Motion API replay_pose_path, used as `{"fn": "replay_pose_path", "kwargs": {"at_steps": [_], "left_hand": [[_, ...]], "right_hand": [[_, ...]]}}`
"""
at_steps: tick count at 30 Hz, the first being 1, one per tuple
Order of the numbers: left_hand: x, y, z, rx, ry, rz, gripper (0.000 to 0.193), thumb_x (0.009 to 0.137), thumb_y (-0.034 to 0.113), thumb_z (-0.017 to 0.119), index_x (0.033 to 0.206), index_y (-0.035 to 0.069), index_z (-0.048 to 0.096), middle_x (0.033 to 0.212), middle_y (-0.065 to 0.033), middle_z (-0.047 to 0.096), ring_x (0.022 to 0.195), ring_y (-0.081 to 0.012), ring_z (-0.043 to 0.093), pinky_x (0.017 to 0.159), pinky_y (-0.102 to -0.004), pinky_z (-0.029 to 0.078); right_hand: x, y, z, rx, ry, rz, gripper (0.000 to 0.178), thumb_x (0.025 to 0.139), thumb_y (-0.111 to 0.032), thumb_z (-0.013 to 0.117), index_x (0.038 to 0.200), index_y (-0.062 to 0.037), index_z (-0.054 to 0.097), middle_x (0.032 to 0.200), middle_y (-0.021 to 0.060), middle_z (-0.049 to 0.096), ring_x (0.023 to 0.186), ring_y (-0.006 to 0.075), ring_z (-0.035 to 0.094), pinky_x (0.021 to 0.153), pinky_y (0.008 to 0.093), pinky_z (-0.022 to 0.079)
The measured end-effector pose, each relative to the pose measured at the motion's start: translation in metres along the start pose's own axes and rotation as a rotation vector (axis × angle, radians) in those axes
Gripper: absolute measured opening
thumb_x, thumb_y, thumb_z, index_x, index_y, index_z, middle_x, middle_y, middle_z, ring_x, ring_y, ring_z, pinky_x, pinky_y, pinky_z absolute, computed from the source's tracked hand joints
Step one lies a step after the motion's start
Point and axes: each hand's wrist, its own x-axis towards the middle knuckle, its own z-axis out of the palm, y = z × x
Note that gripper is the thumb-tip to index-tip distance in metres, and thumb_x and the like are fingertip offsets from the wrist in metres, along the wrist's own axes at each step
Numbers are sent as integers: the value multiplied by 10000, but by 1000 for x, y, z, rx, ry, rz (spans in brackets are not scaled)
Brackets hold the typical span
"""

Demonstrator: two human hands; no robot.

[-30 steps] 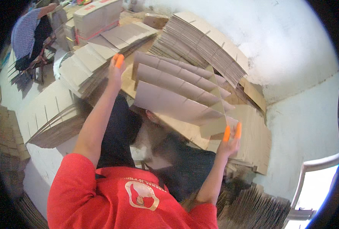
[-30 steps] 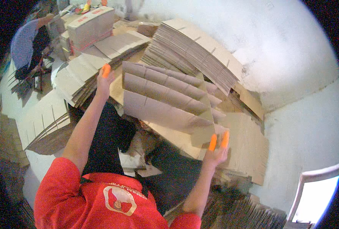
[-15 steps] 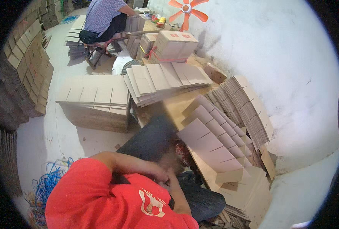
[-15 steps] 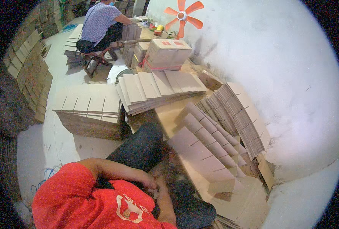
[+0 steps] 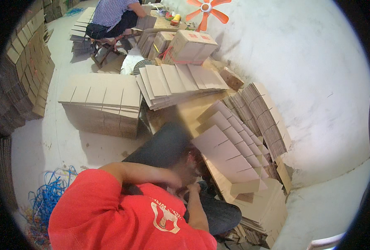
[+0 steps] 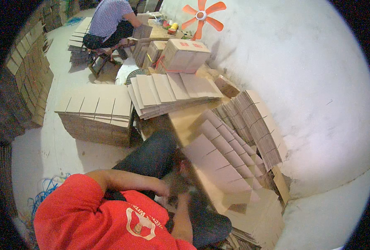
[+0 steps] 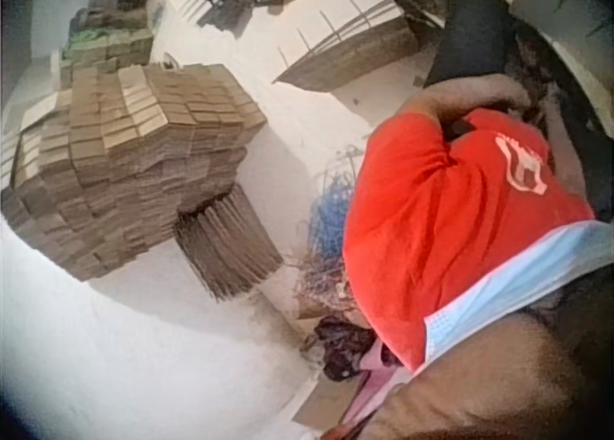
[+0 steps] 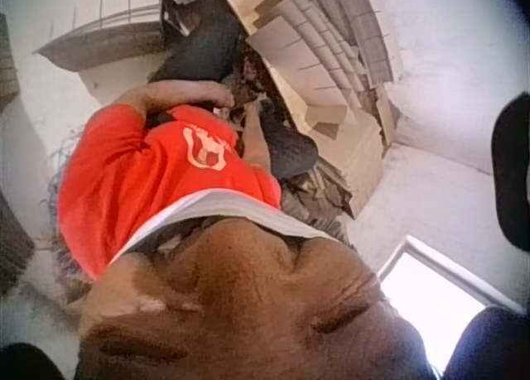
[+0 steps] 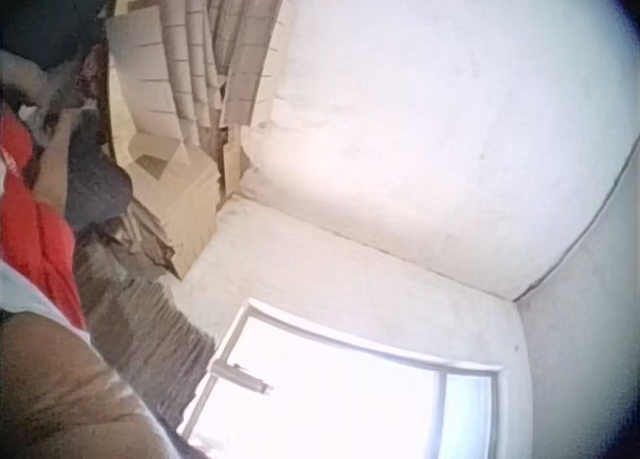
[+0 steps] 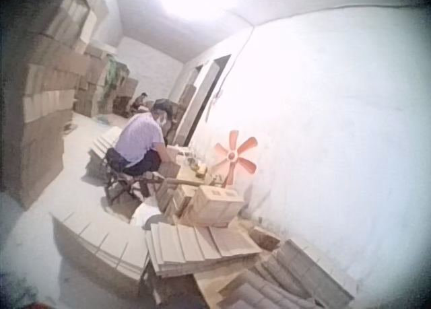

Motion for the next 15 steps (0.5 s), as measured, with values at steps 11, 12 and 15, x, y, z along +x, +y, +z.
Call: {"fn": "replay_pose_path", "kwargs": {"at_steps": [11, 12, 15], "left_hand": [[9, 10, -23, 72, -110, 17, 312, 825, 296, 648, 1010, 52, 711, 900, -182, 694, 728, -307, 626, 708, -458, 512], [9, 6, -23, 44, -108, 15, 341, 814, 317, 661, 1018, 49, 711, 904, -183, 695, 746, -310, 632, 727, -459, 514], [6, 18, -39, 13, -216, -42, 456, 795, 301, 702, 1160, 43, 609, 1051, -191, 663, 946, -330, 630, 805, -464, 511]], "right_hand": [[7, 8, 18, 464, -220, 7, 523, 819, -336, 654, 1270, -86, 565, 1158, 197, 637, 994, 373, 654, 795, 515, 544], [4, 4, 15, 494, -224, 4, 514, 818, -320, 657, 1265, -82, 567, 1151, 196, 639, 991, 373, 655, 789, 514, 548], [2, 0, 8, 582, -225, 19, 488, 815, -273, 666, 1250, -73, 575, 1132, 195, 644, 982, 372, 658, 770, 508, 560]]}}
